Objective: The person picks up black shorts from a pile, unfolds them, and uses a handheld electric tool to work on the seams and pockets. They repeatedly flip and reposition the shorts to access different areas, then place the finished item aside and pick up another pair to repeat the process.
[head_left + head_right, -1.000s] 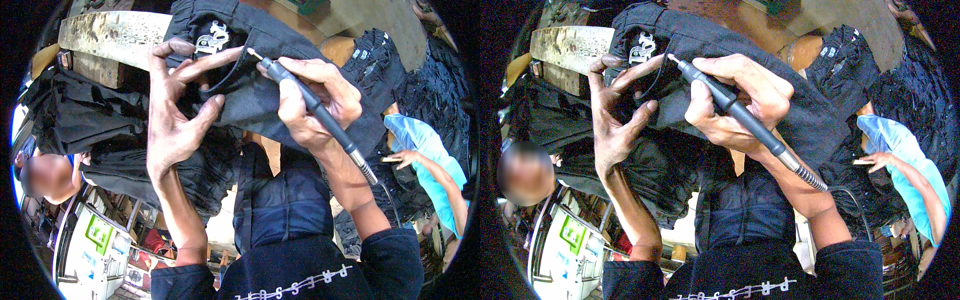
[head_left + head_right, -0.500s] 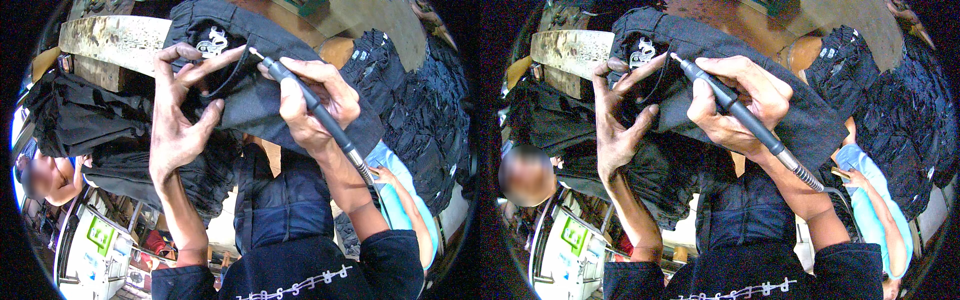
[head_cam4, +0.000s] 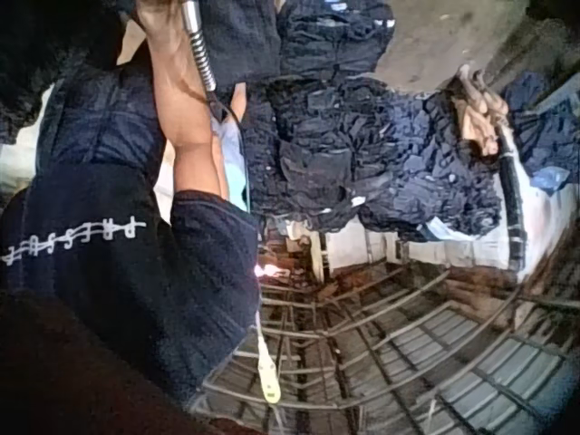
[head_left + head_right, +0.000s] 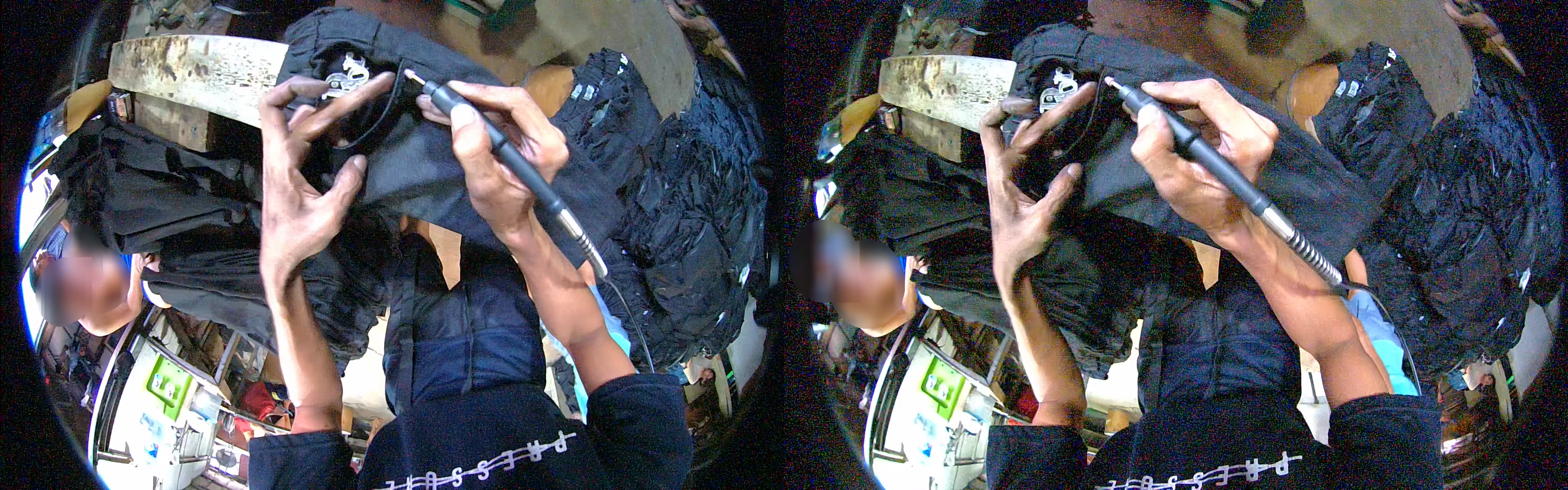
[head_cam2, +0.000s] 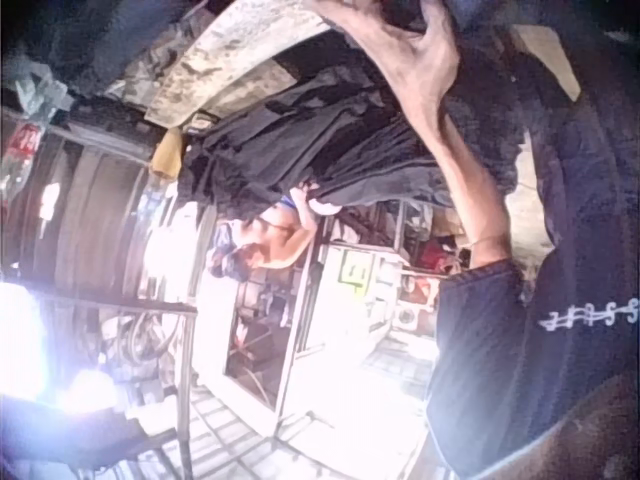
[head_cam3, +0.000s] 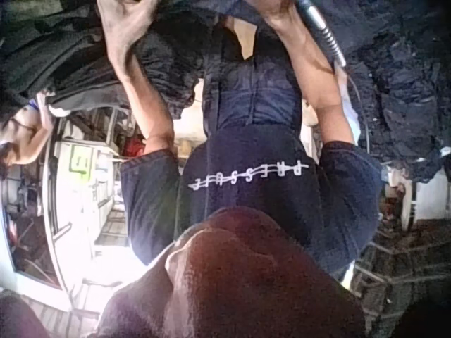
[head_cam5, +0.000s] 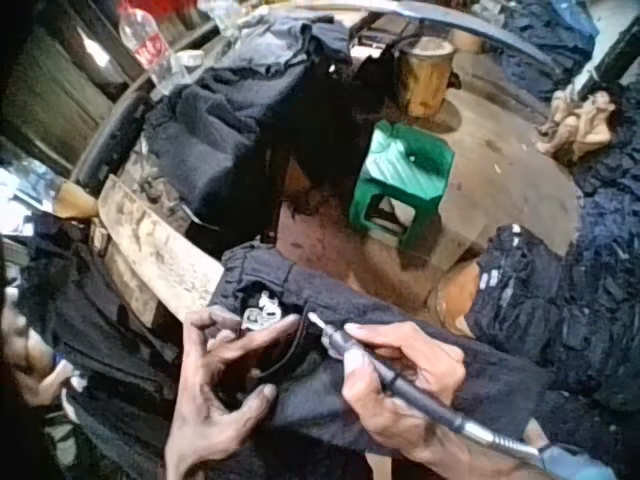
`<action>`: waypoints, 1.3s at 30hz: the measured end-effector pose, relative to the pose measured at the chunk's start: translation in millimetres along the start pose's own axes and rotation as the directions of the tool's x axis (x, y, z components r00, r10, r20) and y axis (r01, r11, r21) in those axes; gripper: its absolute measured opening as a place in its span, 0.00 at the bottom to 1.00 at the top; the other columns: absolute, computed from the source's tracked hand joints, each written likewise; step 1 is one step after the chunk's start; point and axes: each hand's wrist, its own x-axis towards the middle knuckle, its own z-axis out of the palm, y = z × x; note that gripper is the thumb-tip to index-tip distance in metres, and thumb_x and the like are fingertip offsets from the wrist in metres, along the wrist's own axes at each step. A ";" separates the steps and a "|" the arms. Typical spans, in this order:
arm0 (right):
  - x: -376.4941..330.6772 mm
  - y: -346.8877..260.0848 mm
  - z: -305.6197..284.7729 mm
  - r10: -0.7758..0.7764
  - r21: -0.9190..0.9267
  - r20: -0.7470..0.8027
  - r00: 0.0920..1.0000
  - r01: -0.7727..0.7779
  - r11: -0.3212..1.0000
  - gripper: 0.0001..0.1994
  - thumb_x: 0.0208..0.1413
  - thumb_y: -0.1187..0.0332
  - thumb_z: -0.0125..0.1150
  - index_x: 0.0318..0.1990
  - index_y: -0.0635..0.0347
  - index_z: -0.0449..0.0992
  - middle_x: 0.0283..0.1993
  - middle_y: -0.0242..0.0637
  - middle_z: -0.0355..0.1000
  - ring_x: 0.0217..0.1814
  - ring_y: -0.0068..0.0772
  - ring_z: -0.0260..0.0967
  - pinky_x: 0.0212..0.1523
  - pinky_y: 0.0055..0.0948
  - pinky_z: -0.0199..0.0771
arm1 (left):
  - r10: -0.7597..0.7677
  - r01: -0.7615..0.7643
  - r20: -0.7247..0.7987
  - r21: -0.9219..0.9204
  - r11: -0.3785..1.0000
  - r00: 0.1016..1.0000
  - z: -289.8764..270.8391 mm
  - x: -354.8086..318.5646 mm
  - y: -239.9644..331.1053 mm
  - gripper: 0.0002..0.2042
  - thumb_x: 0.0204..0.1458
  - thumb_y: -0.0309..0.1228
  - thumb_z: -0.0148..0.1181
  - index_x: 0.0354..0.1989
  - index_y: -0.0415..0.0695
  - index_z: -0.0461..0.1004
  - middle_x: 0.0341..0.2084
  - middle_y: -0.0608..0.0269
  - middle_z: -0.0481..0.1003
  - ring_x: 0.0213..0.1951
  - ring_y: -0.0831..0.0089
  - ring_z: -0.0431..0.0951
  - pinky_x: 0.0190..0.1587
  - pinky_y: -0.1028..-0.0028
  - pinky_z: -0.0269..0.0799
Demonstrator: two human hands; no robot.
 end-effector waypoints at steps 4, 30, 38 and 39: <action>3.4 -8.3 -7.7 0.148 0.437 -0.198 0.969 -0.048 0.898 0.17 0.75 0.67 0.56 0.58 0.75 0.76 0.48 0.54 0.82 0.51 0.45 0.85 0.54 0.41 0.88 | 0.174 -0.044 -0.424 0.298 0.954 0.889 14.2 -6.2 7.5 0.58 0.44 0.45 0.84 0.78 0.35 0.51 0.68 0.43 0.61 0.71 0.51 0.63 0.75 0.54 0.58; 40.0 -17.1 -12.6 -0.369 -0.155 0.139 0.919 0.388 0.909 0.06 0.60 0.73 0.72 0.43 0.65 0.86 0.44 0.50 0.85 0.54 0.49 0.84 0.59 0.42 0.82 | 0.323 0.124 -0.522 0.651 0.749 0.789 -21.0 32.1 -10.5 0.56 0.41 0.53 0.83 0.78 0.49 0.57 0.78 0.37 0.50 0.77 0.37 0.50 0.76 0.38 0.45; 24.0 6.0 -22.8 -0.383 -0.224 0.400 0.833 0.494 0.840 0.16 0.49 0.75 0.75 0.48 0.67 0.84 0.47 0.49 0.85 0.52 0.48 0.86 0.59 0.43 0.86 | 0.389 0.099 -0.510 0.693 0.715 0.767 1.2 67.1 -23.9 0.40 0.44 0.66 0.74 0.65 0.62 0.78 0.76 0.57 0.63 0.76 0.52 0.58 0.77 0.47 0.44; 26.8 6.2 -21.0 -0.411 -0.221 0.395 0.822 0.519 0.826 0.16 0.48 0.75 0.75 0.47 0.67 0.84 0.46 0.48 0.85 0.52 0.47 0.86 0.60 0.44 0.86 | 0.329 0.147 -0.514 0.684 0.714 0.792 1.8 67.0 -25.2 0.40 0.44 0.63 0.76 0.66 0.58 0.77 0.77 0.56 0.61 0.77 0.51 0.56 0.78 0.47 0.44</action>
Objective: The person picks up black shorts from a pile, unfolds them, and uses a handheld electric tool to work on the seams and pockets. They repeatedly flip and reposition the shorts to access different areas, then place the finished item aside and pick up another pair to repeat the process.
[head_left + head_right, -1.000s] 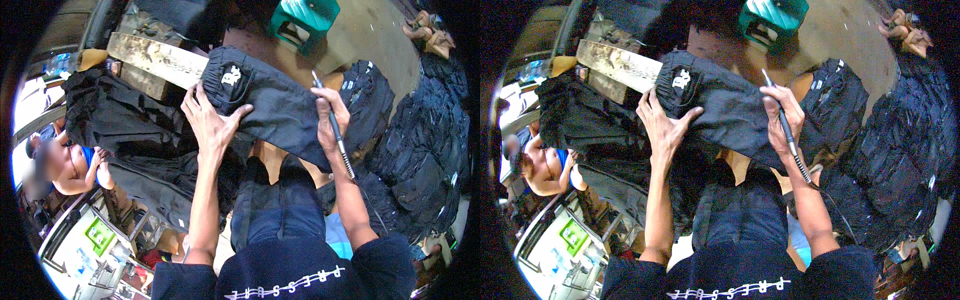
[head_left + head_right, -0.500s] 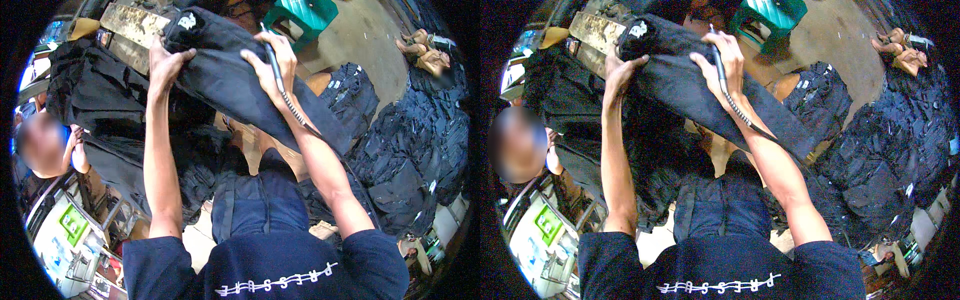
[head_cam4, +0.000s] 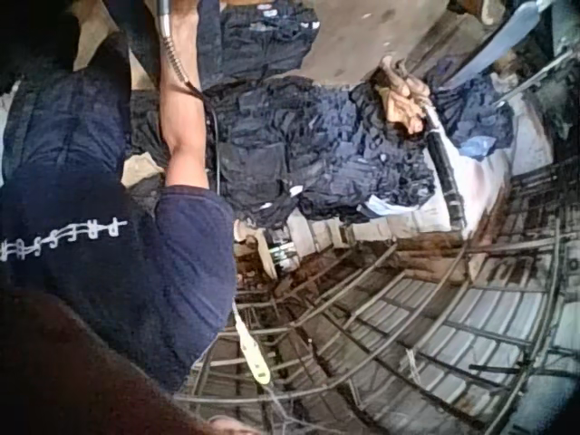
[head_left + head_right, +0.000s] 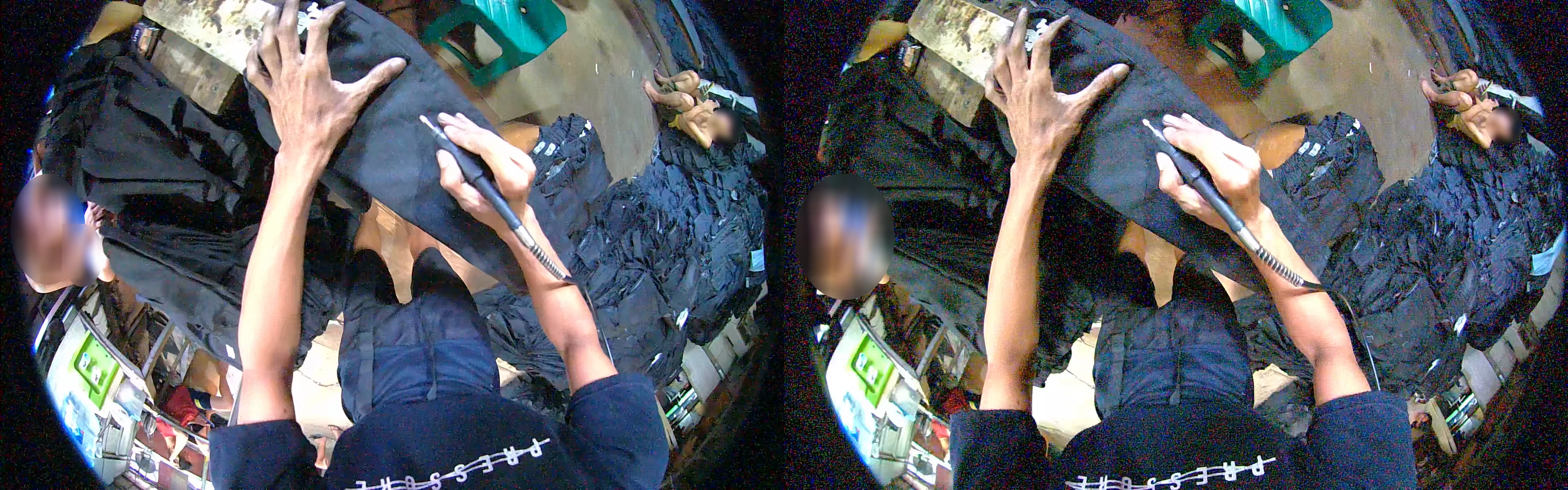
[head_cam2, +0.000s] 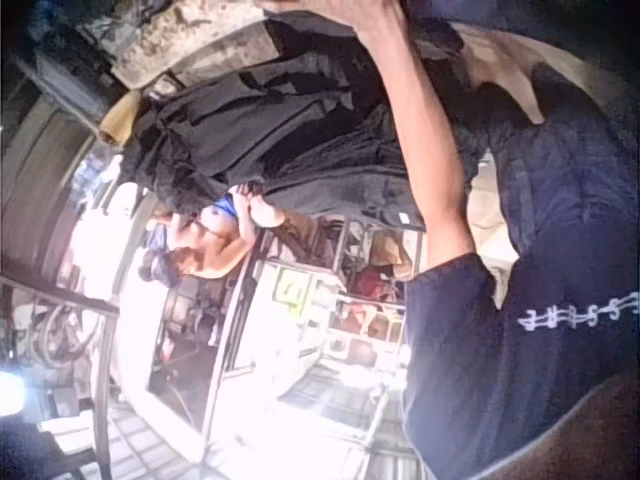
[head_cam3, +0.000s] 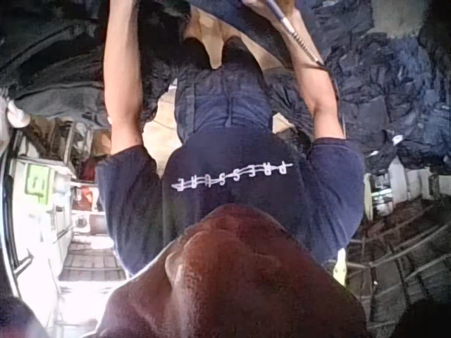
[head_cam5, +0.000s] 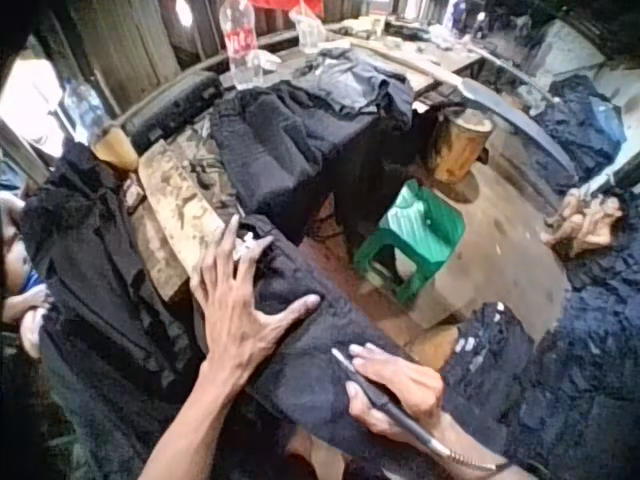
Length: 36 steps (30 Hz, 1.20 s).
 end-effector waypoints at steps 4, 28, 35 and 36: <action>9.8 3.0 3.9 -0.036 -0.035 0.014 0.999 0.036 0.999 0.13 0.48 0.80 0.72 0.44 0.71 0.85 0.44 0.52 0.85 0.51 0.48 0.87 0.61 0.49 0.86 | -0.064 0.059 0.048 0.086 0.994 0.997 4.2 -4.9 0.7 0.42 0.42 0.57 0.80 0.65 0.50 0.73 0.77 0.55 0.58 0.78 0.50 0.54 0.78 0.48 0.45; 10.2 15.3 6.7 -0.055 0.005 -0.003 0.998 0.055 0.998 0.14 0.45 0.78 0.75 0.42 0.69 0.86 0.40 0.46 0.85 0.48 0.45 0.87 0.59 0.44 0.87 | -0.032 0.030 0.015 0.108 0.994 0.999 13.2 -5.1 -1.2 0.42 0.42 0.55 0.80 0.66 0.52 0.72 0.76 0.55 0.61 0.76 0.51 0.57 0.77 0.49 0.46; 4.3 11.5 -3.0 -0.034 0.018 0.045 0.998 0.033 0.999 0.14 0.46 0.82 0.72 0.43 0.74 0.85 0.42 0.54 0.85 0.50 0.50 0.87 0.59 0.48 0.87 | -0.042 0.039 0.021 0.113 0.993 0.999 14.6 -6.3 -1.9 0.42 0.42 0.53 0.81 0.66 0.51 0.72 0.76 0.54 0.61 0.76 0.51 0.58 0.77 0.49 0.47; 3.9 11.6 -3.5 -0.014 0.008 0.062 0.998 0.013 1.000 0.14 0.46 0.82 0.71 0.43 0.74 0.85 0.42 0.54 0.85 0.50 0.50 0.87 0.59 0.48 0.87 | -0.042 0.039 0.020 0.106 0.994 0.999 14.9 -6.3 -1.9 0.41 0.42 0.53 0.81 0.66 0.51 0.72 0.76 0.54 0.61 0.76 0.51 0.58 0.77 0.49 0.48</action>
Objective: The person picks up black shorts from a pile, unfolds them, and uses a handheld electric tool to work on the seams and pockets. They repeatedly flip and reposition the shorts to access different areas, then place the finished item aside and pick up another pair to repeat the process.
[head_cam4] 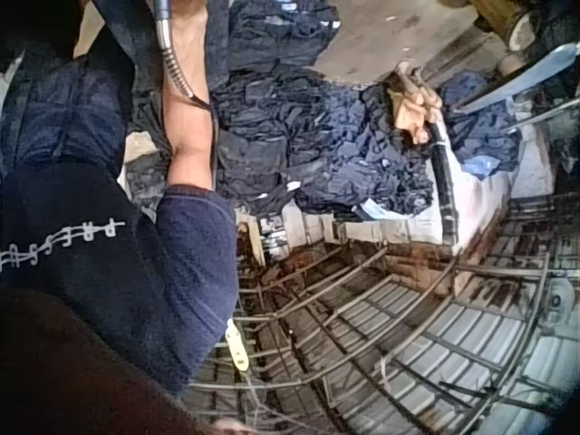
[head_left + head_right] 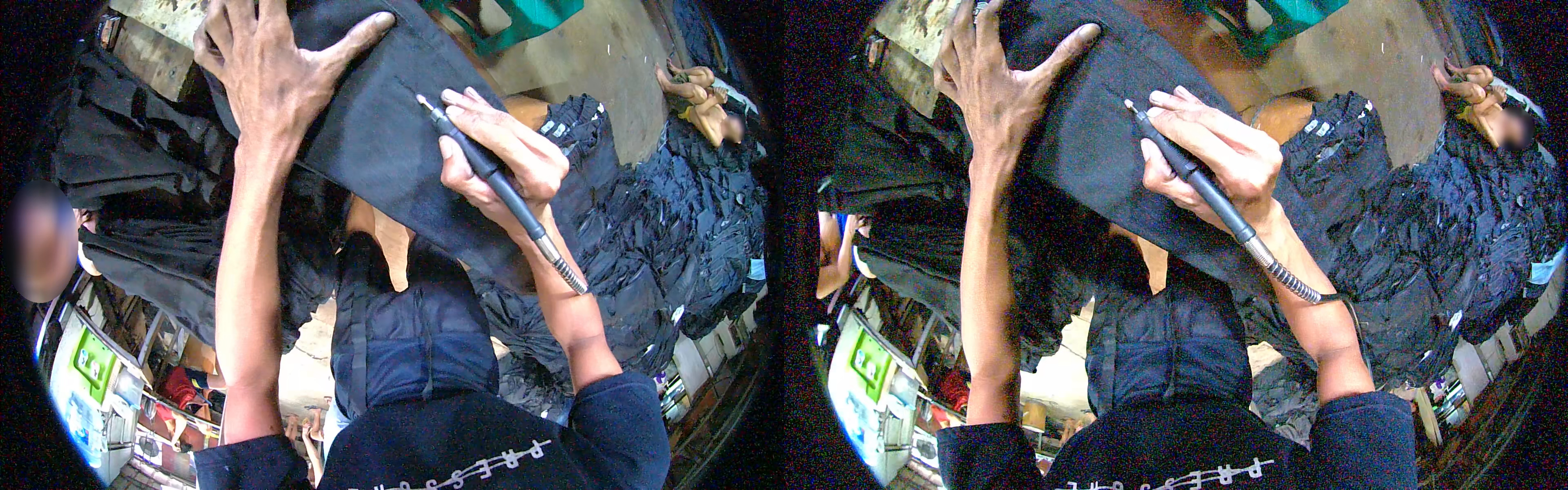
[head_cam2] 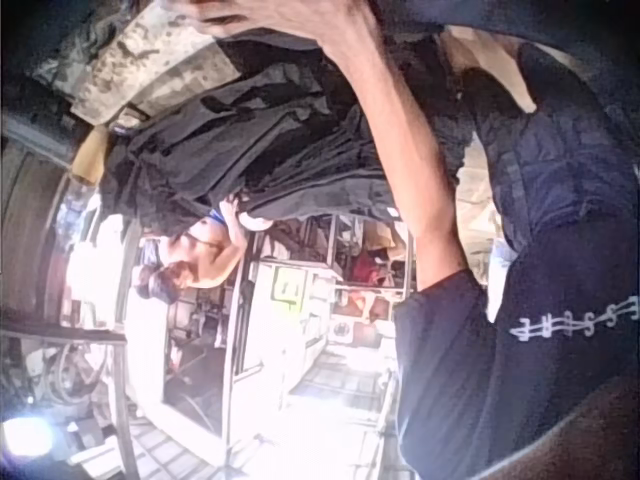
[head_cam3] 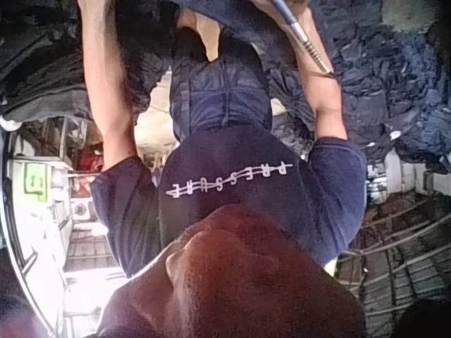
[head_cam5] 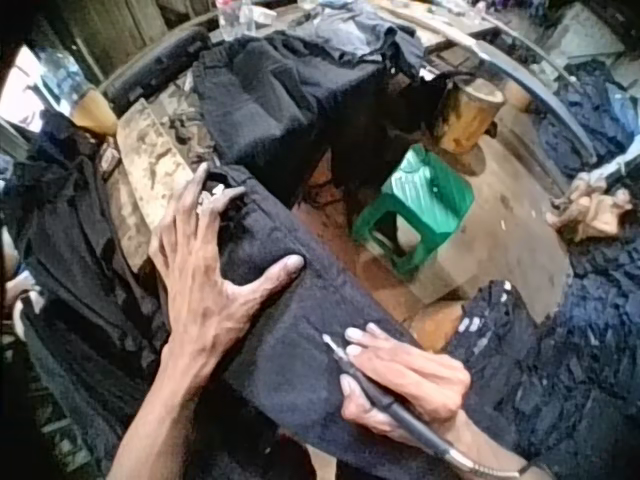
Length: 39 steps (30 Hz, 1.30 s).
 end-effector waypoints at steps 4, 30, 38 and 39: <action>-0.8 0.6 -1.2 0.005 0.027 -0.044 0.999 -0.004 1.000 0.14 0.46 0.80 0.72 0.42 0.73 0.85 0.41 0.52 0.85 0.49 0.48 0.87 0.59 0.47 0.87 | 0.008 -0.008 -0.002 -0.021 1.000 1.000 0.4 0.4 -0.1 0.41 0.42 0.52 0.81 0.65 0.51 0.72 0.76 0.55 0.62 0.75 0.51 0.58 0.77 0.49 0.48; -12.2 4.7 -11.5 0.395 0.278 -0.381 0.836 -0.304 0.911 0.13 0.63 0.73 0.69 0.50 0.74 0.80 0.47 0.53 0.84 0.44 0.36 0.84 0.47 0.31 0.85 | 0.095 -0.095 -0.014 -0.037 0.995 0.995 -13.8 5.2 1.4 0.39 0.46 0.56 0.77 0.65 0.50 0.73 0.78 0.51 0.58 0.78 0.45 0.52 0.77 0.46 0.45; -17.2 14.7 -12.4 0.457 0.445 -0.396 0.796 -0.269 0.854 0.14 0.64 0.71 0.69 0.51 0.74 0.80 0.45 0.49 0.84 0.43 0.33 0.84 0.47 0.30 0.84 | 0.701 -0.565 0.222 -0.452 0.690 0.678 -19.2 6.6 -4.2 0.18 0.53 0.46 0.72 0.53 0.66 0.87 0.68 0.71 0.75 0.72 0.58 0.68 0.73 0.53 0.59; -16.8 14.9 -11.8 0.460 0.439 -0.407 0.789 -0.273 0.856 0.14 0.64 0.70 0.70 0.51 0.74 0.80 0.45 0.48 0.84 0.43 0.32 0.84 0.46 0.29 0.84 | 0.723 -0.569 0.217 -0.488 0.662 0.655 -17.6 8.2 -5.0 0.13 0.54 0.42 0.72 0.48 0.63 0.88 0.65 0.71 0.78 0.71 0.59 0.70 0.71 0.52 0.61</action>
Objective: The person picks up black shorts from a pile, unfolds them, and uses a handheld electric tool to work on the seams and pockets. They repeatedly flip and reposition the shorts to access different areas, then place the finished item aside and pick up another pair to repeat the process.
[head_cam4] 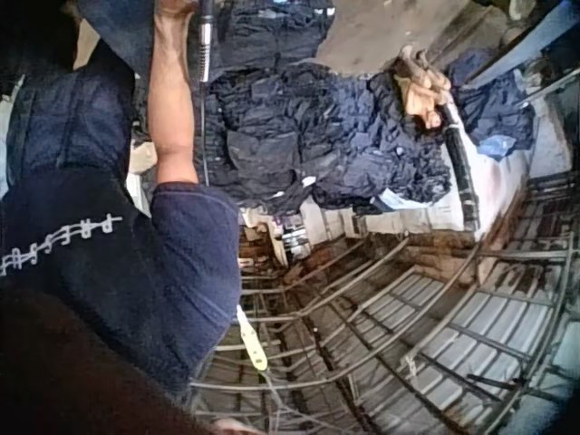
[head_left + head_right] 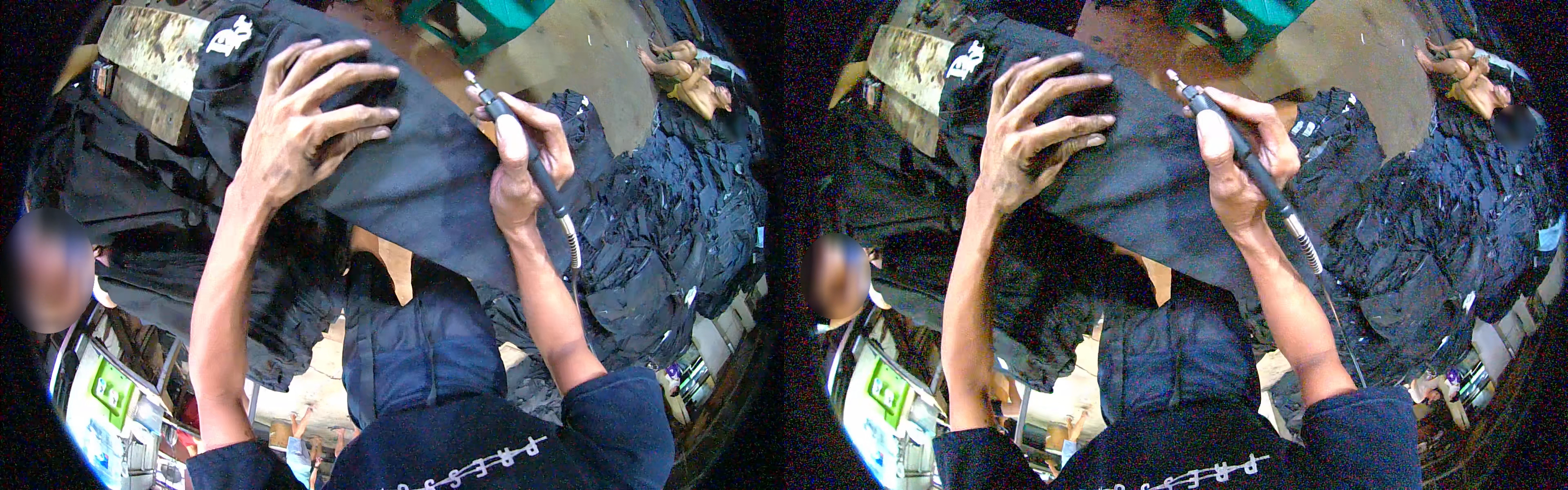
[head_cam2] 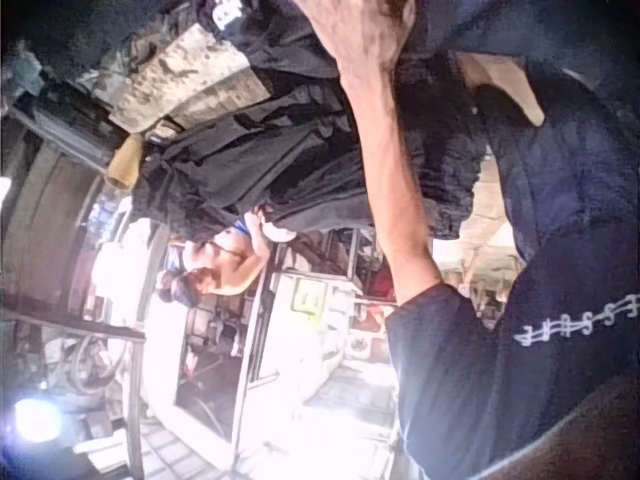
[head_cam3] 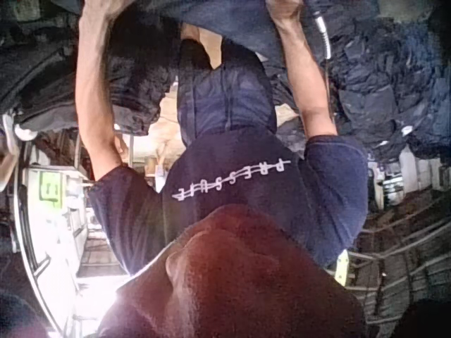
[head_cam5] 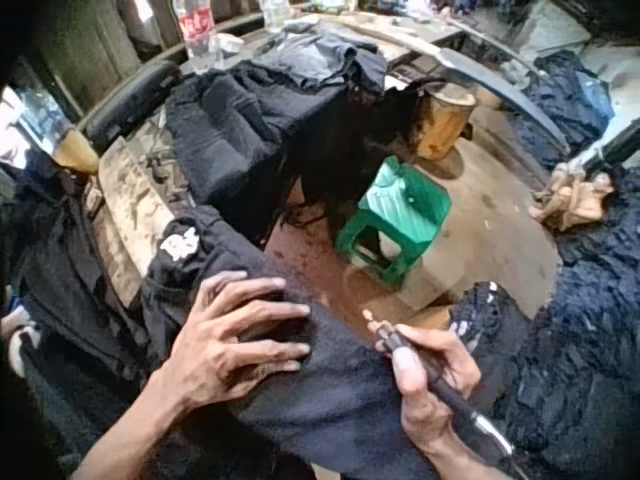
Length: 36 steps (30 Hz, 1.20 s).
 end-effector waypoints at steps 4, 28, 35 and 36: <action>0.0 -3.4 -0.8 0.053 0.012 0.017 0.998 -0.053 0.999 0.14 0.64 0.71 0.69 0.50 0.73 0.80 0.44 0.48 0.84 0.43 0.31 0.84 0.46 0.28 0.84 | -0.072 0.064 -0.061 -0.115 0.991 0.996 6.9 8.3 -1.0 0.10 0.51 0.37 0.71 0.42 0.55 0.86 0.59 0.69 0.80 0.66 0.59 0.73 0.68 0.54 0.63; 11.0 -16.6 5.5 -0.088 -0.249 0.389 0.917 0.197 0.948 0.12 0.58 0.79 0.68 0.49 0.73 0.82 0.47 0.55 0.85 0.51 0.42 0.85 0.58 0.37 0.84 | -0.507 0.519 -0.148 0.052 0.853 0.849 -4.8 18.7 1.9 0.41 0.40 0.57 0.81 0.63 0.49 0.77 0.78 0.46 0.57 0.81 0.41 0.46 0.79 0.42 0.43; 9.6 -16.2 6.3 -0.082 -0.265 0.415 0.906 0.206 0.942 0.13 0.59 0.77 0.68 0.50 0.75 0.81 0.48 0.57 0.84 0.53 0.45 0.85 0.57 0.37 0.83 | -0.505 0.509 -0.125 -0.002 0.861 0.854 -1.2 10.2 -8.0 0.36 0.45 0.55 0.78 0.63 0.54 0.78 0.78 0.48 0.58 0.81 0.40 0.47 0.79 0.41 0.42; 9.6 -16.0 6.0 -0.063 -0.271 0.406 0.912 0.186 0.944 0.13 0.59 0.77 0.68 0.50 0.75 0.81 0.48 0.57 0.84 0.53 0.45 0.85 0.58 0.37 0.83 | -0.515 0.517 -0.106 -0.009 0.856 0.851 -2.0 9.9 -7.3 0.38 0.44 0.56 0.78 0.64 0.53 0.78 0.78 0.48 0.58 0.81 0.40 0.46 0.79 0.41 0.42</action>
